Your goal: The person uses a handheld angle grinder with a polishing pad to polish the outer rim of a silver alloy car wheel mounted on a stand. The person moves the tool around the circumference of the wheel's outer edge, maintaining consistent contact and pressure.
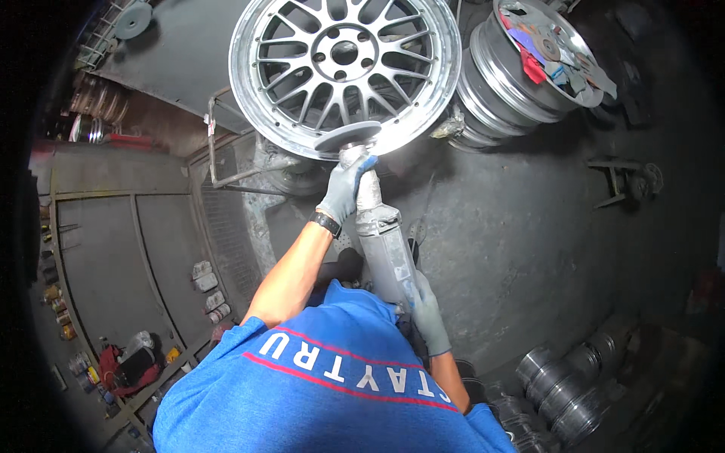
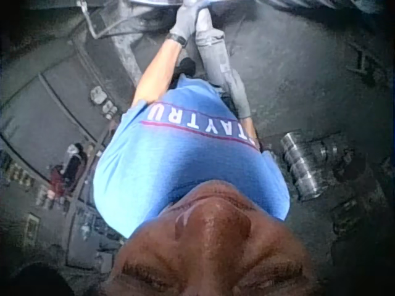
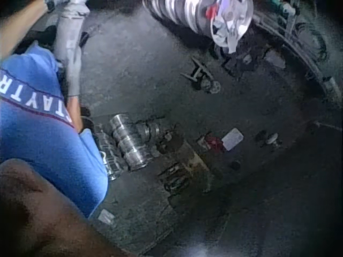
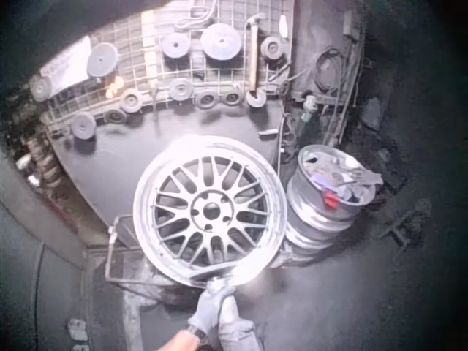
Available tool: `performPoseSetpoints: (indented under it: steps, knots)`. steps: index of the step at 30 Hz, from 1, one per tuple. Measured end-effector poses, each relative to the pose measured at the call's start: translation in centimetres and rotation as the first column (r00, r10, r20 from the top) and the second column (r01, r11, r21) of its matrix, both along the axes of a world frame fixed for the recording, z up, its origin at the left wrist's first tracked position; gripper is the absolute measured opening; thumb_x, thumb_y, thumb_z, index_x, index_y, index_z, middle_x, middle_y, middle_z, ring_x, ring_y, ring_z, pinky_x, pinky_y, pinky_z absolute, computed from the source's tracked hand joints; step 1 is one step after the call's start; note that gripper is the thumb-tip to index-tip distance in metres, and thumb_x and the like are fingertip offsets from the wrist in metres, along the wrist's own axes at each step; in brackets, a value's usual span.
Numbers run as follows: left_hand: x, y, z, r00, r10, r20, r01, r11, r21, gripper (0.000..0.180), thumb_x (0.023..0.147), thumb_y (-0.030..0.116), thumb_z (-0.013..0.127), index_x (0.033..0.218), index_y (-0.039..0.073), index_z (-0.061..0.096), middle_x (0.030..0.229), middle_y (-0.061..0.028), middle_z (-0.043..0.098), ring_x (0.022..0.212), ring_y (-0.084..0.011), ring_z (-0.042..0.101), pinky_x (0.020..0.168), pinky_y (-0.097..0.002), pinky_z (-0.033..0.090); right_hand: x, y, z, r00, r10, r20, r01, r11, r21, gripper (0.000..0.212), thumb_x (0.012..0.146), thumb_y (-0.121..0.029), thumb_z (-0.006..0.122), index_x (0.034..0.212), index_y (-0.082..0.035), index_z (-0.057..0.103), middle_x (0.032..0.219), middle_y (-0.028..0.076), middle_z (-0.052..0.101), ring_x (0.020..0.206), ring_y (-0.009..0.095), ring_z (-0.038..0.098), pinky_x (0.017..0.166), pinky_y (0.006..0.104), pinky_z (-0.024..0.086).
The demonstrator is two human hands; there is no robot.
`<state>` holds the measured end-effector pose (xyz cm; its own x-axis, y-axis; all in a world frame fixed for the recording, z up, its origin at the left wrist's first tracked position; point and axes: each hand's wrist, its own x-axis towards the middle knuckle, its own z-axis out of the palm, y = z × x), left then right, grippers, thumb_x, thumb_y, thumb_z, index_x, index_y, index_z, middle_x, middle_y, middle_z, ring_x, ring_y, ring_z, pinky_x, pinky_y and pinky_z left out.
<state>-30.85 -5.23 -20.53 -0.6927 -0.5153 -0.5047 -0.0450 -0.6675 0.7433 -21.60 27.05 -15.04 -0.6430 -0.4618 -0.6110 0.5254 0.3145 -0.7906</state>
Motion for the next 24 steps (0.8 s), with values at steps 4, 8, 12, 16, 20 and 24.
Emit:
performPoseSetpoints:
  steps: [4,8,12,16,20,24]
  knots:
    - [-2.7,3.0,-1.8,0.998,0.061,-0.012,-0.06,0.994,0.087,0.032,0.092,0.017,0.09,0.114,0.009,0.069,0.091,-0.0053,0.071,0.072,-0.0209,0.071,0.065,-0.0379,0.061,-3.9,4.4,-1.7,0.998,0.04,-0.05,-0.038,0.999,0.038,0.053,0.114,-0.03,0.06,0.157,0.001,0.054,0.147,0.015,0.064,0.131,0.024,0.061,0.11,0.0366,0.05]
    - [-6.5,6.7,-1.0,0.994,0.11,-0.028,-0.1,0.967,0.236,0.028,0.092,0.013,0.09,0.114,0.012,0.072,0.096,0.0001,0.071,0.08,-0.0149,0.069,0.071,-0.0328,0.058,-10.8,6.5,2.9,0.996,0.085,0.026,-0.087,0.992,0.086,0.052,0.114,-0.029,0.061,0.159,-0.004,0.051,0.137,0.011,0.065,0.095,0.015,0.068,0.071,0.0312,0.058]
    - [-11.2,9.5,-0.8,0.97,0.222,-0.099,-0.18,0.929,0.323,0.027,0.095,0.019,0.088,0.109,0.009,0.068,0.089,-0.0068,0.071,0.072,-0.0225,0.072,0.066,-0.0391,0.062,-18.2,9.7,4.1,0.991,0.134,-0.008,-0.131,0.976,0.172,0.058,0.113,-0.031,0.061,0.163,-0.004,0.047,0.144,0.013,0.064,0.104,0.018,0.07,0.073,0.0318,0.061]
    - [-16.2,11.6,-1.9,0.914,0.316,-0.254,-0.215,0.909,0.357,0.026,0.098,0.02,0.084,0.116,0.007,0.07,0.094,-0.0083,0.072,0.079,-0.0235,0.074,0.073,-0.0379,0.063,-25.8,11.5,6.4,0.97,0.234,-0.072,-0.208,0.943,0.262,0.065,0.112,-0.035,0.064,0.164,-0.002,0.045,0.149,0.015,0.062,0.116,0.021,0.07,0.075,0.0308,0.062]
    - [-20.4,12.8,-0.8,0.865,0.409,-0.291,-0.26,0.861,0.437,0.024,0.097,0.019,0.084,0.112,0.007,0.07,0.094,-0.0069,0.072,0.079,-0.0226,0.073,0.074,-0.039,0.063,-30.9,11.2,9.3,0.936,0.306,-0.174,-0.233,0.91,0.342,0.062,0.112,-0.037,0.065,0.161,-0.004,0.049,0.141,0.014,0.066,0.109,0.019,0.069,0.074,0.0302,0.06]
    - [-22.2,12.5,-0.8,0.864,0.419,-0.279,-0.261,0.847,0.463,0.02,0.097,0.017,0.084,0.109,0.011,0.07,0.091,-0.004,0.072,0.076,-0.02,0.073,0.071,-0.0368,0.061,-32.4,10.7,10.7,0.907,0.362,-0.215,-0.267,0.889,0.371,0.06,0.111,-0.039,0.066,0.159,-0.006,0.052,0.137,0.011,0.067,0.105,0.017,0.068,0.073,0.0295,0.058]
